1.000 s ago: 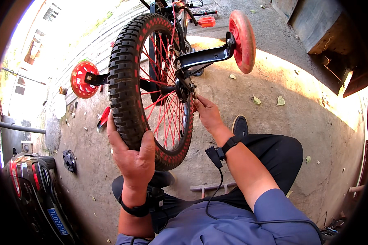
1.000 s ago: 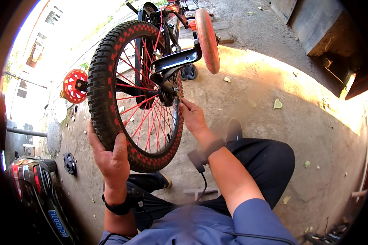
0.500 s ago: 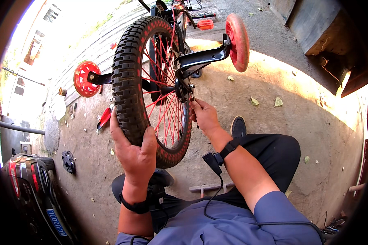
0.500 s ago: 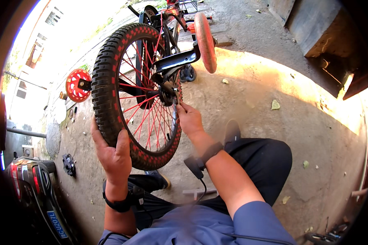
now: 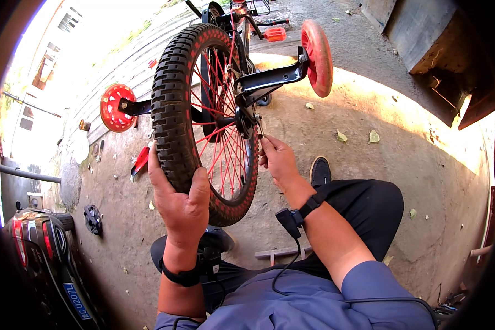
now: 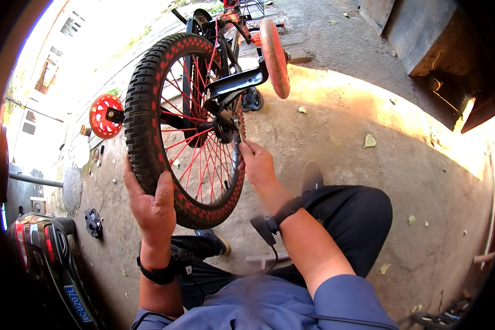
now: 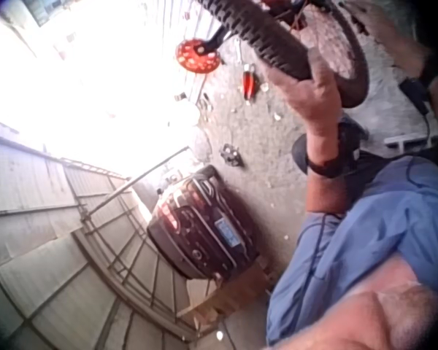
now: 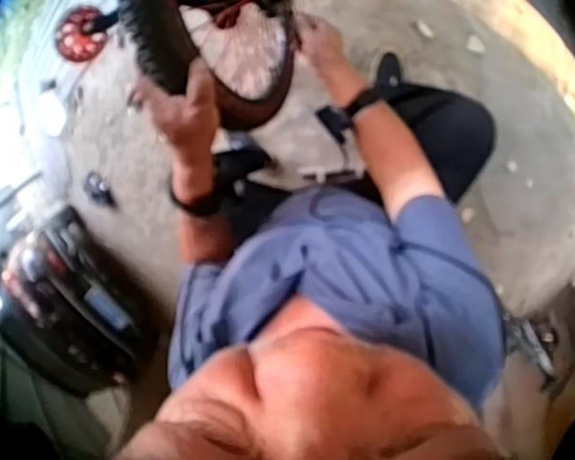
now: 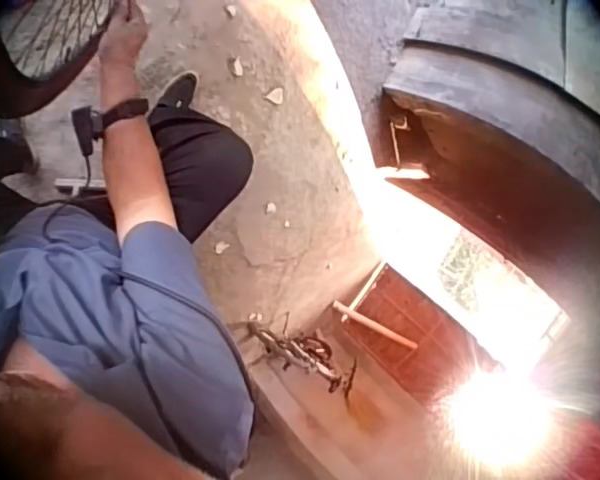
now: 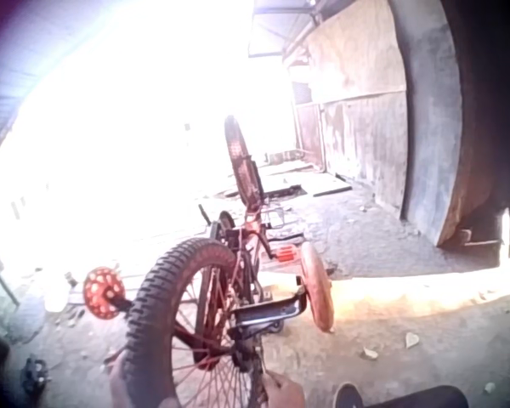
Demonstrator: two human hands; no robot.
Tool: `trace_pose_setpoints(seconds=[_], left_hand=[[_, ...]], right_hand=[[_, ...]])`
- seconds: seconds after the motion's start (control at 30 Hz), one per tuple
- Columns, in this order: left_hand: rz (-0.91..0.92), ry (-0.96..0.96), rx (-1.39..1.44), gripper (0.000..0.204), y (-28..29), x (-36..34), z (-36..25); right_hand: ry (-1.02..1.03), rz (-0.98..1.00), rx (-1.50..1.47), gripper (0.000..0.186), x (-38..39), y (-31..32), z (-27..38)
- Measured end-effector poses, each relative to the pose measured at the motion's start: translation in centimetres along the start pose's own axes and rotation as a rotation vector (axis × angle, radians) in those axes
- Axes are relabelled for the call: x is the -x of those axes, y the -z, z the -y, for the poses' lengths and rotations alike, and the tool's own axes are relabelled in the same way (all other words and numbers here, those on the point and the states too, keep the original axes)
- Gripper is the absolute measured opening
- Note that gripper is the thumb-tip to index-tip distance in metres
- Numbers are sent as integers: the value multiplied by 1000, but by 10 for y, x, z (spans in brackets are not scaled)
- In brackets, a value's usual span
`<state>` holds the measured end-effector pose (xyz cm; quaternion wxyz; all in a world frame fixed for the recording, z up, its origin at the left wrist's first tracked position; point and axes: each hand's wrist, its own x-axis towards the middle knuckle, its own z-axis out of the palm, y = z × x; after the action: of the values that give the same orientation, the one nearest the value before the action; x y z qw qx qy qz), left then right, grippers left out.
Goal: The person attaches training wheels to the rear wheel of a bicycle using a screwdriver and wrench, then installs a red pedal onto the crank arm using a wrench. The bicycle is positioned upside down on a paved outdoor area.
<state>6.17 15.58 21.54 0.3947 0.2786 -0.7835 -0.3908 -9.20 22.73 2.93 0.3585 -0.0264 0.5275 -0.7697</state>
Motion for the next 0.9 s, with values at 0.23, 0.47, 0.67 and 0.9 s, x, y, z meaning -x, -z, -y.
trace_pose_setpoints(seconds=[0.23,0.47,0.67,0.9], left_hand=[[-6,120,63,74,0,0,-6],[11,83,128,75,-1,-1,-1],[10,57,82,75,1,-1,1],[5,51,86,74,2,0,6]], right_hand=[[-24,-35,52,24,9,-10,0],[148,-100,119,25,-5,10,-38],[261,-76,233,25,-32,25,-52],[357,-15,221,25,-54,30,-50]])
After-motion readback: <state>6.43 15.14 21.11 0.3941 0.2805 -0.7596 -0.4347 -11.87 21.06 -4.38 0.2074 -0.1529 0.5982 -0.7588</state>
